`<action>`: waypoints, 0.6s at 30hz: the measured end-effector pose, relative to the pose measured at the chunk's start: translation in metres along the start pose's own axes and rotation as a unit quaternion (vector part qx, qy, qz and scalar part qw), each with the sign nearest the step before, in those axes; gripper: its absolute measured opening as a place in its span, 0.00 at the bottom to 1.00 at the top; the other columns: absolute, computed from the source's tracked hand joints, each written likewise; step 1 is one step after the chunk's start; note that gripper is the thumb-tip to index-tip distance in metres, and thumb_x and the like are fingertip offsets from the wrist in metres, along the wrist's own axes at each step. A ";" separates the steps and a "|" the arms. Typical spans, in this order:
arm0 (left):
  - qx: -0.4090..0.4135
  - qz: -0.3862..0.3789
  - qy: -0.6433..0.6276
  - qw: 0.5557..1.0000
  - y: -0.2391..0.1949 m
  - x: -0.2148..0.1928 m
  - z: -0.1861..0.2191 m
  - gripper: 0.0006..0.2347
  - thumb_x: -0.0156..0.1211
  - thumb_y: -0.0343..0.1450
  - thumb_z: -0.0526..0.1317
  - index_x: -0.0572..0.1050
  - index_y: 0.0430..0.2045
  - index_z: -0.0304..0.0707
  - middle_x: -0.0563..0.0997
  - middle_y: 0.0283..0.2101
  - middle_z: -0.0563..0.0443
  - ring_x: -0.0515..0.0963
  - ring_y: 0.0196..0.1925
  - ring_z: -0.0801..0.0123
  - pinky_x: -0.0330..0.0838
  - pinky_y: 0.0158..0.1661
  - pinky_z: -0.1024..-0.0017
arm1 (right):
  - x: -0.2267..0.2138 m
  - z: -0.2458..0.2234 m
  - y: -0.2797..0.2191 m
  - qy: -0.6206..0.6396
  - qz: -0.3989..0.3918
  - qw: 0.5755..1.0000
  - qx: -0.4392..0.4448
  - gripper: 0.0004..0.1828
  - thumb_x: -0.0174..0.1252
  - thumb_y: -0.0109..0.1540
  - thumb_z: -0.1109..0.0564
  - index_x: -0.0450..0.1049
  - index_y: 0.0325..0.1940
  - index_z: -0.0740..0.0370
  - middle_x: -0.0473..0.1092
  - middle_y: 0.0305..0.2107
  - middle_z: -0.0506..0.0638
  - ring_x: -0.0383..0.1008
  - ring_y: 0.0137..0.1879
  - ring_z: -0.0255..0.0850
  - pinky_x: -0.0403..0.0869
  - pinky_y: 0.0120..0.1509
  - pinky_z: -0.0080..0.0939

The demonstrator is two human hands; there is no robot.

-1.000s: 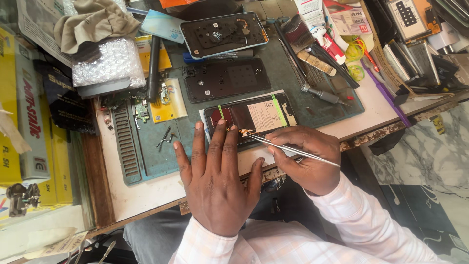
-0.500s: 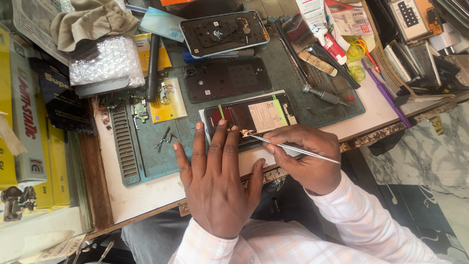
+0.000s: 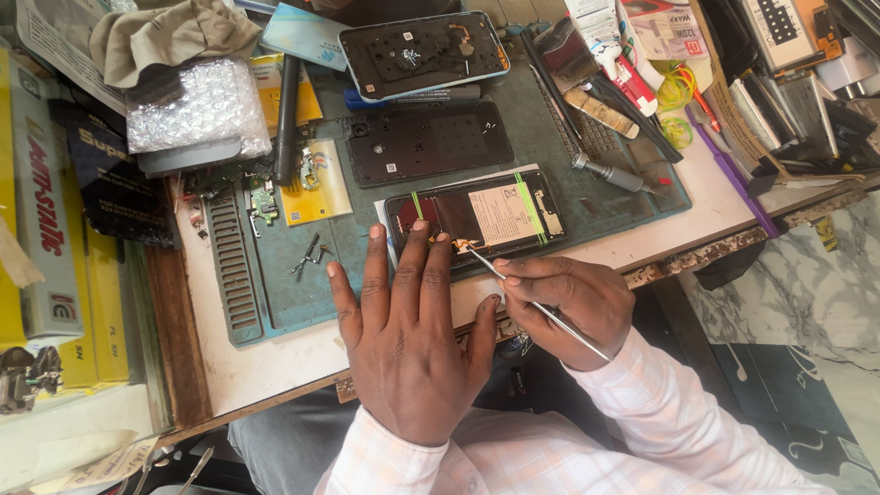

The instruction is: The person applies adhesive to a disassembled smartphone, then uses a precision screwdriver and tweezers to adjust internal components. The person works on the phone's battery area and ribbon cables, manipulating small parts with tools.

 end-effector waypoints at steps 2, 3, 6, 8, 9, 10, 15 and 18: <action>0.001 0.002 0.002 1.000 0.000 0.000 0.000 0.26 0.63 0.70 0.51 0.73 0.59 0.34 0.73 0.65 0.42 0.60 0.75 0.44 0.36 0.72 0.38 | 0.000 0.000 0.000 0.001 0.001 1.000 -0.005 0.16 0.71 0.58 0.67 0.72 0.44 0.59 0.79 0.43 0.54 0.84 0.48 0.45 0.83 0.51 0.40; 0.001 0.002 0.003 1.000 0.000 0.001 0.000 0.26 0.63 0.70 0.51 0.73 0.58 0.34 0.73 0.65 0.42 0.60 0.75 0.44 0.36 0.72 0.38 | 0.000 0.000 0.000 0.002 0.000 1.000 -0.005 0.16 0.71 0.58 0.66 0.73 0.44 0.60 0.79 0.43 0.54 0.84 0.48 0.45 0.83 0.51 0.40; 0.002 0.002 0.006 1.000 0.000 0.001 0.000 0.25 0.63 0.70 0.51 0.74 0.58 0.34 0.73 0.65 0.42 0.60 0.75 0.44 0.36 0.72 0.39 | 0.000 0.000 -0.001 0.007 -0.004 1.000 -0.004 0.16 0.71 0.58 0.66 0.72 0.44 0.60 0.79 0.44 0.55 0.84 0.49 0.46 0.83 0.51 0.41; 0.003 0.002 0.008 1.000 0.000 0.001 0.000 0.25 0.63 0.70 0.51 0.74 0.58 0.34 0.73 0.65 0.42 0.60 0.75 0.45 0.36 0.72 0.39 | 0.000 0.000 -0.001 0.009 -0.007 1.000 -0.002 0.16 0.71 0.58 0.66 0.72 0.45 0.60 0.79 0.44 0.55 0.84 0.49 0.46 0.83 0.51 0.41; 0.003 0.003 0.008 1.000 0.000 0.001 0.000 0.25 0.63 0.70 0.51 0.74 0.58 0.34 0.73 0.65 0.42 0.60 0.75 0.45 0.37 0.72 0.39 | 0.000 0.000 -0.001 0.008 -0.007 1.000 -0.001 0.16 0.71 0.58 0.67 0.72 0.45 0.60 0.79 0.44 0.55 0.84 0.49 0.46 0.83 0.51 0.41; 0.003 0.003 0.009 1.000 0.000 0.001 0.001 0.25 0.63 0.70 0.51 0.74 0.58 0.34 0.73 0.65 0.42 0.61 0.75 0.45 0.37 0.72 0.39 | 0.000 0.000 0.000 0.008 -0.008 1.000 0.000 0.16 0.71 0.58 0.67 0.71 0.45 0.60 0.79 0.44 0.55 0.84 0.49 0.46 0.83 0.51 0.41; 0.004 0.004 0.009 1.000 0.000 0.001 0.001 0.25 0.63 0.70 0.51 0.74 0.58 0.34 0.73 0.64 0.43 0.61 0.74 0.46 0.36 0.72 0.39 | 0.001 0.000 0.000 0.017 -0.007 1.000 -0.004 0.18 0.70 0.59 0.67 0.70 0.47 0.60 0.78 0.46 0.56 0.84 0.51 0.47 0.84 0.53 0.41; 0.003 0.003 0.008 1.000 0.000 0.001 0.001 0.26 0.63 0.70 0.51 0.74 0.59 0.34 0.73 0.64 0.43 0.61 0.74 0.46 0.36 0.72 0.39 | 0.002 -0.001 0.000 0.017 -0.003 1.000 -0.004 0.18 0.70 0.59 0.67 0.70 0.47 0.61 0.78 0.46 0.57 0.84 0.51 0.47 0.84 0.53 0.41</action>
Point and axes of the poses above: each hand's wrist, its own y-axis towards the middle knuckle, its own x-axis out of the palm, z = x × y, the point moved 2 cm from there along y, towards the middle knuckle
